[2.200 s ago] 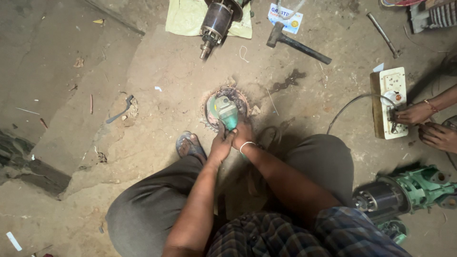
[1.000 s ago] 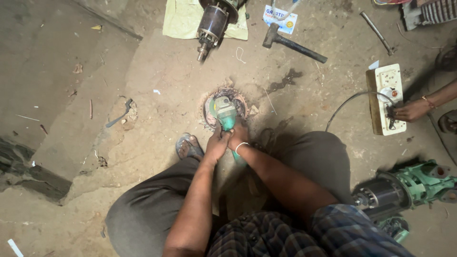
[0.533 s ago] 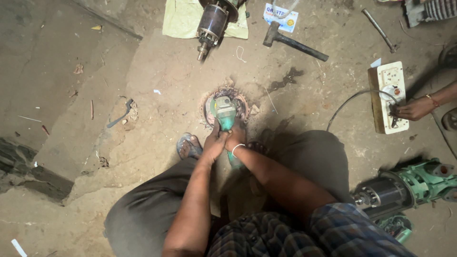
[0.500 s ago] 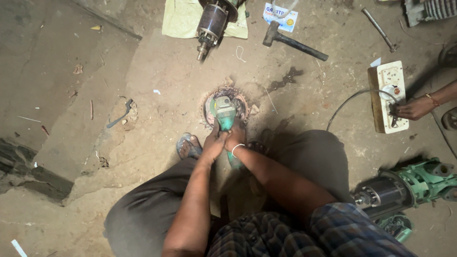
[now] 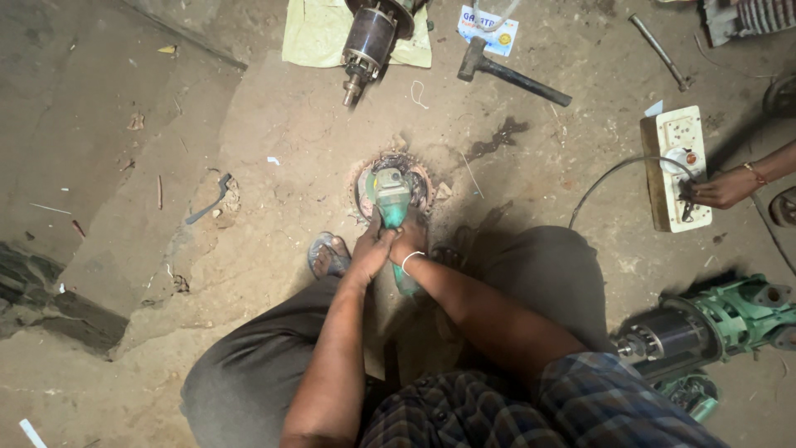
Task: The person sits on the floor of a repair workshop and uses an angle grinder to grind the surface of a toothed gear lying on the ground, repositioning the gear between passes. They then set the grinder aside and tap the gear with a hammer before standing up.
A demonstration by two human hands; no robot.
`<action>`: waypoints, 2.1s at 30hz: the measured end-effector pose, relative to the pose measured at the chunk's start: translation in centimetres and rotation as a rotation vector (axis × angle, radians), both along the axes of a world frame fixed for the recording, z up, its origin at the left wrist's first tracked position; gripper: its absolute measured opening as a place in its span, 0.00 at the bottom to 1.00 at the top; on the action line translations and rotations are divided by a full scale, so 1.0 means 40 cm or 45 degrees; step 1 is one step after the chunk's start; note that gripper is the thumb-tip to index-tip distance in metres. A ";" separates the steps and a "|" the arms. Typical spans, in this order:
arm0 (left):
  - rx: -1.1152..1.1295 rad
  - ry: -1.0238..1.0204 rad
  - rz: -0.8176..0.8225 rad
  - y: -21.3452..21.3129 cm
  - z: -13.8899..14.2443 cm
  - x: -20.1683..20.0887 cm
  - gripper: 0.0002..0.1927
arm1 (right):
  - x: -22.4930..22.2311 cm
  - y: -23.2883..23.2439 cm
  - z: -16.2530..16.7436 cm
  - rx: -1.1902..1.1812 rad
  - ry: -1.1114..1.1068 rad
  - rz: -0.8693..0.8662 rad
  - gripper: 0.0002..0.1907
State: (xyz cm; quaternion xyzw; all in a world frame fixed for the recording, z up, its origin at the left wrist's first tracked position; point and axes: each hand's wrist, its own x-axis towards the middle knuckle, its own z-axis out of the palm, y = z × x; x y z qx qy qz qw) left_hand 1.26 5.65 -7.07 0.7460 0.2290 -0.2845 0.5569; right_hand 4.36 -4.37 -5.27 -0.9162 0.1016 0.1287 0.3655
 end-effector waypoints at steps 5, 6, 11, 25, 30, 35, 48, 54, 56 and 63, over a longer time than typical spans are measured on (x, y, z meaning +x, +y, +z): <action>-0.010 -0.051 -0.006 0.002 -0.005 0.000 0.45 | 0.001 0.007 -0.002 -0.051 -0.034 -0.042 0.38; -0.029 -0.048 0.005 0.003 -0.005 0.000 0.45 | 0.001 0.009 -0.004 -0.055 -0.063 -0.051 0.40; -0.123 -0.009 0.088 0.000 0.005 -0.005 0.47 | -0.004 0.008 -0.012 -0.021 0.014 -0.080 0.42; -0.107 -0.078 0.110 -0.012 -0.006 0.002 0.46 | 0.010 -0.006 0.032 0.076 -0.062 0.058 0.20; -0.110 -0.046 0.105 -0.013 -0.002 0.005 0.46 | 0.018 -0.006 0.031 0.134 0.056 -0.051 0.22; -0.120 -0.093 0.113 -0.010 -0.012 0.004 0.46 | 0.020 -0.001 0.022 0.110 -0.010 -0.070 0.22; -0.066 -0.051 0.044 0.015 -0.008 0.018 0.46 | 0.025 0.027 0.039 0.018 0.124 -0.149 0.42; -0.056 -0.086 0.010 0.029 -0.008 0.024 0.44 | 0.020 0.046 0.036 0.043 0.074 -0.203 0.37; -0.051 -0.074 0.001 0.032 -0.004 0.025 0.44 | 0.015 0.048 0.032 0.037 0.018 -0.162 0.33; 0.017 -0.059 -0.091 0.044 0.002 0.029 0.44 | 0.010 0.057 0.019 -0.057 -0.129 -0.053 0.33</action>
